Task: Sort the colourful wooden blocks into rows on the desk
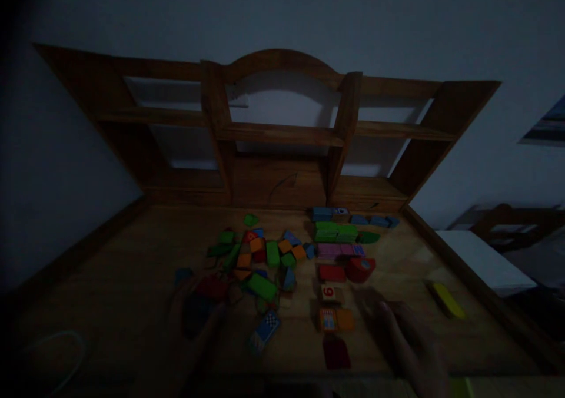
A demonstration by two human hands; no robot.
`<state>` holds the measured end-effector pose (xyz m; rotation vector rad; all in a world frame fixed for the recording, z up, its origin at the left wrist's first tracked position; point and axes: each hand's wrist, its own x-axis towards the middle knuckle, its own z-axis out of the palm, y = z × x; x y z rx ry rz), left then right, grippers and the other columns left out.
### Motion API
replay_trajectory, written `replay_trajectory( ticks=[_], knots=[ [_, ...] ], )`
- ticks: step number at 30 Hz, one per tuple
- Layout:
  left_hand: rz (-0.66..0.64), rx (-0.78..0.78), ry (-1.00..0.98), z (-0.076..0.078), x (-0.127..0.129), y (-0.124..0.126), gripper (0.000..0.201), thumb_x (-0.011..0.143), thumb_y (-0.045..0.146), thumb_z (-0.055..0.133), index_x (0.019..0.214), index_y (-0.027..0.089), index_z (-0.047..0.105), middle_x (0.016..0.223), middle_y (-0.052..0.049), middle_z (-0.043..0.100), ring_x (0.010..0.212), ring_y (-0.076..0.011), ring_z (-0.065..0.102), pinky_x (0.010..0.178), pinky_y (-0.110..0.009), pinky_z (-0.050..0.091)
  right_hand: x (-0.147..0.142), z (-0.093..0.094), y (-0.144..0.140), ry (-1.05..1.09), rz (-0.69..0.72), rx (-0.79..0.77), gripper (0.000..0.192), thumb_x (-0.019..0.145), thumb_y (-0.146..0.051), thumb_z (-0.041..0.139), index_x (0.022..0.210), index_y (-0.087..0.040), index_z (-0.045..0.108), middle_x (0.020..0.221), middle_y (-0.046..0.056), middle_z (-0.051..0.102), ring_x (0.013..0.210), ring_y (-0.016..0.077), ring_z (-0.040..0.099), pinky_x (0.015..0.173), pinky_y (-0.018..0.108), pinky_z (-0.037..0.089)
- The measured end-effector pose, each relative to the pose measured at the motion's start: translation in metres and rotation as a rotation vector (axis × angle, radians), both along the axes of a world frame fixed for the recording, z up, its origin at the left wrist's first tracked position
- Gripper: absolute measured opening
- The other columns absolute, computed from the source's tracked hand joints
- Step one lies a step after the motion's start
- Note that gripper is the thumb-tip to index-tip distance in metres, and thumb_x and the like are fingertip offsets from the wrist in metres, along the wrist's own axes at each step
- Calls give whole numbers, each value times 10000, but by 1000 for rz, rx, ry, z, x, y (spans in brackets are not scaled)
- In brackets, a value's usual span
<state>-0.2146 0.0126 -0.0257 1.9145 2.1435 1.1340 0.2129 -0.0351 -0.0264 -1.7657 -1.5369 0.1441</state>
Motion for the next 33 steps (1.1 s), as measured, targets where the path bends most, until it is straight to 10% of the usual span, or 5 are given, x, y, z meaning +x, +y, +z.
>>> replay_trajectory(
  ticks=[10, 19, 24, 33],
  knots=[
    [60, 17, 145, -21, 12, 23, 662, 892, 574, 548, 1409, 171, 461, 1327, -182, 592, 1194, -356, 598, 981, -509, 518, -2, -9, 4, 60, -12, 11, 395, 916, -581, 590, 912, -219, 749, 946, 55, 788, 896, 274, 748, 799, 316, 601],
    [-434, -56, 90, 55, 0, 79, 507, 909, 561, 556, 1352, 315, 546, 1337, -60, 597, 1181, -270, 608, 983, -437, 525, -1, -5, 6, 67, 37, -72, 363, 945, -540, 579, 958, -221, 752, 1017, 69, 787, 958, 273, 742, 812, 305, 595],
    [-735, -217, 272, 92, 45, 116, 492, 961, 518, 509, 1310, 179, 587, 1370, -119, 596, 1280, -265, 549, 1101, -404, 430, -4, -6, 7, 75, 69, -91, 365, 974, -519, 542, 921, -215, 739, 929, 62, 779, 891, 251, 736, 782, 296, 576],
    [-823, -333, 401, 64, 126, 153, 398, 868, 506, 662, 1058, 156, 678, 1186, -122, 656, 1137, -287, 614, 964, -384, 490, -11, -4, 8, 121, 62, -101, 390, 1003, -507, 502, 879, -209, 722, 861, 45, 758, 829, 228, 722, 726, 288, 545]
  ],
)
